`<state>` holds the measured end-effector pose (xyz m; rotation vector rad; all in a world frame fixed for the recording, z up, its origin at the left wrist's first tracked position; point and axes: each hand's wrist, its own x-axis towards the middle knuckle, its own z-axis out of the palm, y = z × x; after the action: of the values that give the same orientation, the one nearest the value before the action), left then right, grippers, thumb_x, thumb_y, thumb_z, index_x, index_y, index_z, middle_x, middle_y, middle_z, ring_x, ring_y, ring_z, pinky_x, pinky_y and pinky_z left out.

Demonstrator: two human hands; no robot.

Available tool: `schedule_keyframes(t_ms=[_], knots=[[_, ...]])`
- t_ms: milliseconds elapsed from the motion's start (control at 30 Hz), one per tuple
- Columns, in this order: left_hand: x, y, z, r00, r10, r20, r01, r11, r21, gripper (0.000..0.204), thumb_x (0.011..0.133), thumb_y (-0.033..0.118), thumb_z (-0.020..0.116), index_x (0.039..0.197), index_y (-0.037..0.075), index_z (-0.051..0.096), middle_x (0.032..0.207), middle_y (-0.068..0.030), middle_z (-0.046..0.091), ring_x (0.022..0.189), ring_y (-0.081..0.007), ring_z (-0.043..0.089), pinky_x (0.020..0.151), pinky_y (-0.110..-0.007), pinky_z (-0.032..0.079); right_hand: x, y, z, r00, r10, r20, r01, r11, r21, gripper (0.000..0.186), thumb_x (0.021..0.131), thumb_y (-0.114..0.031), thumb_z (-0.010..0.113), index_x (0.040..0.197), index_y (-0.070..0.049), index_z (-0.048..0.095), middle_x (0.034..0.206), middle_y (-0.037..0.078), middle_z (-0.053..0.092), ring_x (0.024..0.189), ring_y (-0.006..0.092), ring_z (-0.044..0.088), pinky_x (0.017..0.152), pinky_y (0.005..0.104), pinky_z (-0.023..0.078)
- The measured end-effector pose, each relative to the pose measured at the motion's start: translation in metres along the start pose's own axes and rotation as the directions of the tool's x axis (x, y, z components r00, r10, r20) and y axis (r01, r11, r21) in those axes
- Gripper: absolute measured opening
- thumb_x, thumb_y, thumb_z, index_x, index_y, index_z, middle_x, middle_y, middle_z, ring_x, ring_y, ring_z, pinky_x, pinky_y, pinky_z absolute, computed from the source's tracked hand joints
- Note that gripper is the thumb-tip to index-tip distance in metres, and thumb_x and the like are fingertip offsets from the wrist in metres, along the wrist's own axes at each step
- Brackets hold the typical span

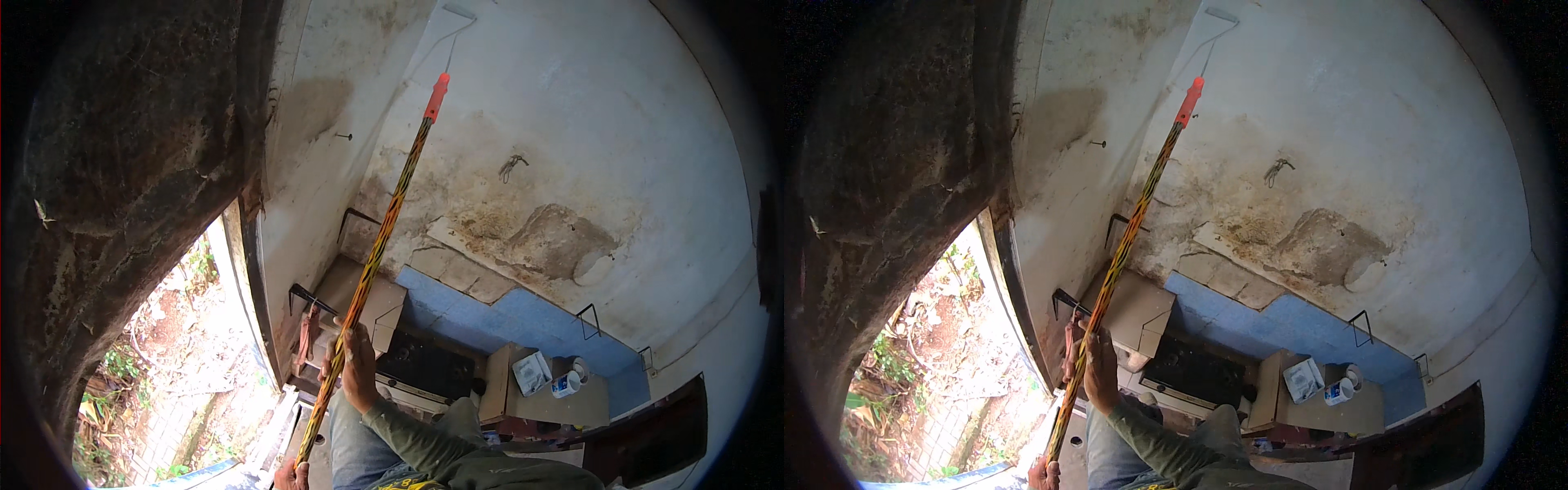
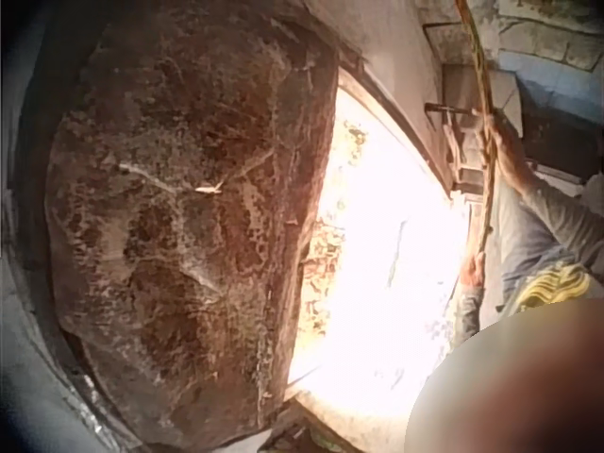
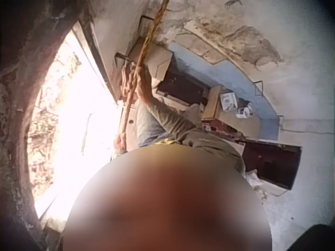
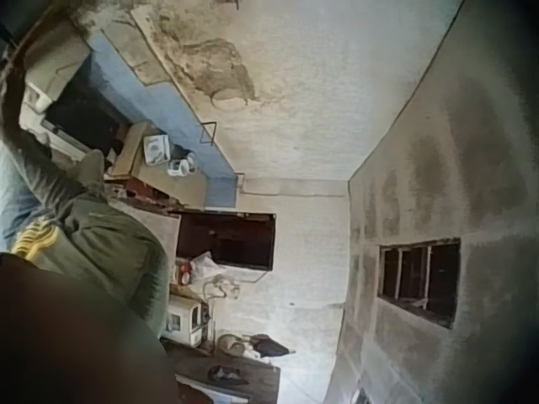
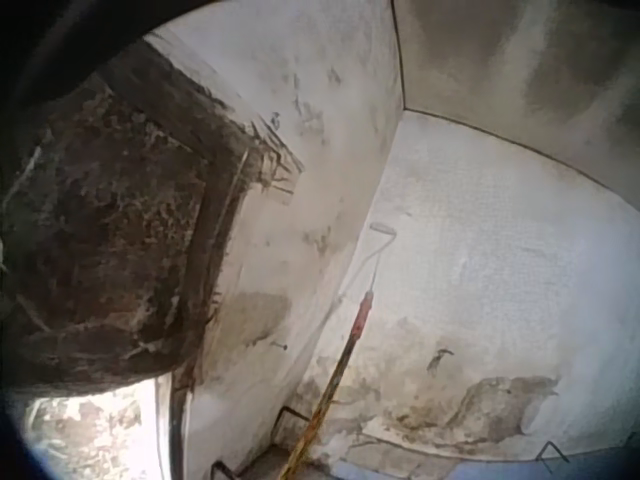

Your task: Painting a stained ceiling using a white paint roller attached to a long extension pole.

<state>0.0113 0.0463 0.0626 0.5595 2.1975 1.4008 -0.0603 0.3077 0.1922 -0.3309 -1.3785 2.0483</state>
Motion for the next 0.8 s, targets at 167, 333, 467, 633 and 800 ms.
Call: schedule_keyframes(t_ms=[167, 333, 467, 633, 800], knots=[[0.019, 0.01, -0.005, 0.993, 0.118, -0.016, -0.116, 0.988, 0.098, 0.035, 0.098, 0.031, 0.048, 0.108, 0.0, 0.06, 0.085, -0.0233, 0.062, 0.074, -0.0348, 0.056, 0.066, -0.044, 0.046, 0.019, -0.023, 0.012, 1.0, -0.003, 0.018, 0.002, 0.998, 0.06, 0.043, 0.099, -0.043, 0.044, 0.126, -0.009, 0.043, 0.067, 0.004, 0.049, 0.047, 0.0129, 0.051, 0.043, 0.0286, 0.047], [0.048, 0.084, -0.012, 0.998, 0.059, -0.031, -0.063, 0.99, -0.124, 0.034, 0.098, 0.031, 0.047, 0.103, 0.001, 0.062, 0.065, -0.0125, 0.056, 0.06, -0.0268, 0.05, 0.054, -0.041, 0.041, 0.062, -0.065, 0.02, 0.998, -0.069, 0.002, 0.069, 0.997, 0.02, 0.045, 0.099, -0.044, 0.044, 0.126, -0.008, 0.044, 0.067, 0.004, 0.049, 0.046, 0.0143, 0.052, 0.043, 0.0304, 0.047], [0.071, 0.113, -0.014, 1.0, -0.019, 0.02, 0.023, 0.975, -0.221, 0.034, 0.094, 0.033, 0.055, 0.086, 0.0, 0.056, 0.057, -0.0124, 0.054, 0.052, -0.0216, 0.056, 0.051, -0.036, 0.043, 0.095, -0.098, 0.028, 0.985, -0.17, -0.019, 0.169, 0.985, -0.028, 0.046, 0.099, -0.043, 0.045, 0.124, -0.004, 0.046, 0.067, 0.005, 0.05, 0.044, 0.0151, 0.051, 0.041, 0.0315, 0.046], [0.09, 0.157, -0.029, 0.99, 0.137, 0.029, -0.128, 0.969, -0.21, 0.045, 0.097, 0.042, 0.047, 0.088, 0.0, 0.059, 0.058, -0.004, 0.052, 0.051, -0.0113, 0.05, 0.047, -0.029, 0.039, 0.125, -0.148, 0.047, 0.974, -0.225, -0.02, 0.224, 0.974, -0.039, 0.042, 0.097, -0.041, 0.047, 0.117, -0.004, 0.051, 0.062, 0.004, 0.049, 0.044, 0.0173, 0.049, 0.042, 0.0326, 0.045], [0.095, 0.197, -0.045, 0.967, 0.229, 0.113, -0.178, 0.922, -0.344, 0.035, 0.099, 0.035, 0.047, 0.101, 0.001, 0.055, 0.063, -0.0004, 0.05, 0.049, -0.0095, 0.046, 0.045, -0.026, 0.035, 0.149, -0.192, 0.064, 0.944, -0.327, -0.05, 0.322, 0.943, -0.088, 0.037, 0.098, -0.037, 0.046, 0.109, -0.003, 0.054, 0.06, 0.003, 0.048, 0.046, 0.0147, 0.048, 0.042, 0.0302, 0.042]])
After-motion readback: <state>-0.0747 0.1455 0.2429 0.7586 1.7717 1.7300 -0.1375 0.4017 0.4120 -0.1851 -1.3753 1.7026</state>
